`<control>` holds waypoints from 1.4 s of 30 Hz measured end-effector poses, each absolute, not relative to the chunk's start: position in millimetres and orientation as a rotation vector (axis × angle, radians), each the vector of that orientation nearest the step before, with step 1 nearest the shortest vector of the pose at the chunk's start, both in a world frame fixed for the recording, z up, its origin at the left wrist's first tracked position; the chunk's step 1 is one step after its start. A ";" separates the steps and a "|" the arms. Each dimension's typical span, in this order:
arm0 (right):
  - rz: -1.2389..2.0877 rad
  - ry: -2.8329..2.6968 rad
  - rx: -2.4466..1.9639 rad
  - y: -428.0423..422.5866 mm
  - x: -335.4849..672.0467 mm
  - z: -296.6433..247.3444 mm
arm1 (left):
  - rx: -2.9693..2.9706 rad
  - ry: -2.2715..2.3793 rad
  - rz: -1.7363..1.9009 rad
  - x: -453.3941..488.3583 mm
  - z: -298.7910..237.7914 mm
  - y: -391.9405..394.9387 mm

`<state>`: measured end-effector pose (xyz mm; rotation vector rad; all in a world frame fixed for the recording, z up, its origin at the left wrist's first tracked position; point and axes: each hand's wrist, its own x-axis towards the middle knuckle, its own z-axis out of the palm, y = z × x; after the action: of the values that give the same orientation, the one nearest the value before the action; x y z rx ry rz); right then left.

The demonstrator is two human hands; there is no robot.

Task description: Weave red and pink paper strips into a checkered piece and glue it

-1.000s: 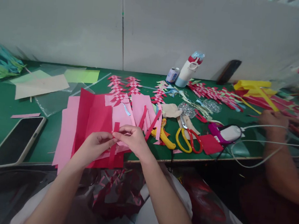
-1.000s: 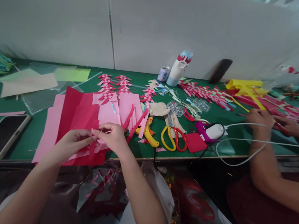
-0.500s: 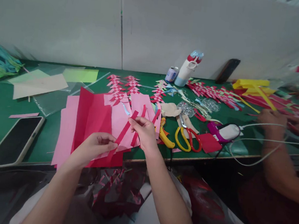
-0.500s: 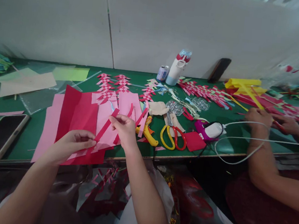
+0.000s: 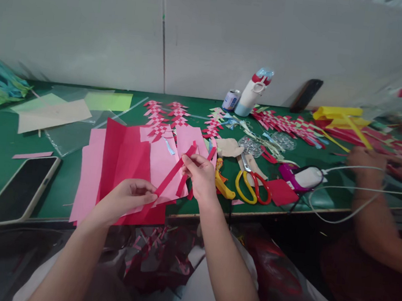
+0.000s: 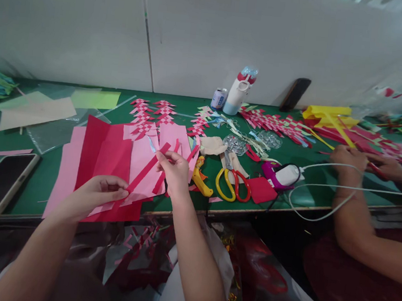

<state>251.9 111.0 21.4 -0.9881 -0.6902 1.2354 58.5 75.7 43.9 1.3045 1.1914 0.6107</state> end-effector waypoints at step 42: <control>0.616 -1.558 -0.851 84.2 220.4 23.2 | 0.958 1.203 0.832 60.7 42.1 78.9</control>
<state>220.4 84.2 23.2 -0.8511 -1.5579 0.6163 60.7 78.9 42.1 0.9579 1.2026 0.8316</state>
